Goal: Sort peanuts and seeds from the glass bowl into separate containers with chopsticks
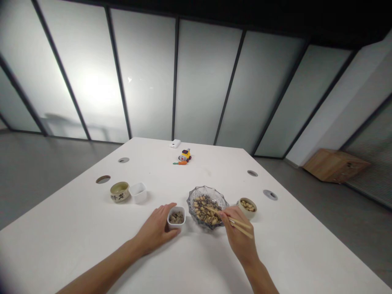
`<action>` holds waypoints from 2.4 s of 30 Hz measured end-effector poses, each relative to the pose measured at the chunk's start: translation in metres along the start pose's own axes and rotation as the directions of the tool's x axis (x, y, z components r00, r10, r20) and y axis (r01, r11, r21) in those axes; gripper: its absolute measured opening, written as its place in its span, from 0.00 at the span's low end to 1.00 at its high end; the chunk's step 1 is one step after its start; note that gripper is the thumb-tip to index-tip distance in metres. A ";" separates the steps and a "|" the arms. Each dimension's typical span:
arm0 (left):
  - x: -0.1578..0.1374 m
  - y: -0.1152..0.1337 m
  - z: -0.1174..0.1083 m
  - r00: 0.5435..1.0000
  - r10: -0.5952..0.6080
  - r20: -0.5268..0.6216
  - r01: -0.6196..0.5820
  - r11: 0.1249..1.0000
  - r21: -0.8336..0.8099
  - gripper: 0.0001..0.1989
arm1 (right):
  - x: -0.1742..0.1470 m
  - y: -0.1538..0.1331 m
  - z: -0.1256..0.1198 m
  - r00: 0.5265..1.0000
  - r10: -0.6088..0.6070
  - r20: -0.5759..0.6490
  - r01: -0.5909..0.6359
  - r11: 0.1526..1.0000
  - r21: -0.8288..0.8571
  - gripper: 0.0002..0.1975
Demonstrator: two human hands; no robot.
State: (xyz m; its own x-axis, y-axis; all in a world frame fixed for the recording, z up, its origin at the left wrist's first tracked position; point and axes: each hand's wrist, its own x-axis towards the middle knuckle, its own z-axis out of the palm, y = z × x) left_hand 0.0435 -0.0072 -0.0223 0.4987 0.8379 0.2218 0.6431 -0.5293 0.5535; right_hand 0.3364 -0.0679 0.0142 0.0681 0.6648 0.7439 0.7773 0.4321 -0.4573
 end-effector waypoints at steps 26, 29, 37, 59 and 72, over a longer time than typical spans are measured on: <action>0.000 0.002 -0.002 1.000 -0.017 0.025 0.017 1.000 -0.002 0.36 | -0.006 0.002 0.001 0.964 0.240 -0.117 -0.221 0.963 0.154 0.19; 0.000 0.000 -0.001 1.000 -0.012 0.015 0.012 1.000 -0.006 0.36 | -0.001 0.007 -0.004 0.990 0.108 -0.085 -0.107 0.994 0.023 0.18; 0.000 -0.001 0.000 1.000 0.001 -0.002 -0.001 1.000 -0.007 0.35 | -0.003 0.007 0.003 0.999 0.028 0.043 -0.031 0.998 0.053 0.13; 0.000 0.002 -0.002 0.999 -0.023 0.035 0.023 1.000 0.004 0.36 | -0.005 0.003 0.010 0.824 0.564 0.047 -0.440 0.587 0.679 0.18; -0.001 0.004 -0.005 0.998 -0.029 0.051 0.029 1.000 0.011 0.37 | 0.007 0.012 -0.015 0.895 0.425 -0.138 -0.395 0.896 0.201 0.26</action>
State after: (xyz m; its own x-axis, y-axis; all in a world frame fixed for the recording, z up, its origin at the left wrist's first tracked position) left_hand 0.0430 -0.0091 -0.0165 0.5086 0.8452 0.1643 0.6635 -0.5063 0.5509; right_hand 0.3554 -0.0674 0.0210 0.4776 0.6946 0.5380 0.5443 0.2467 -0.8018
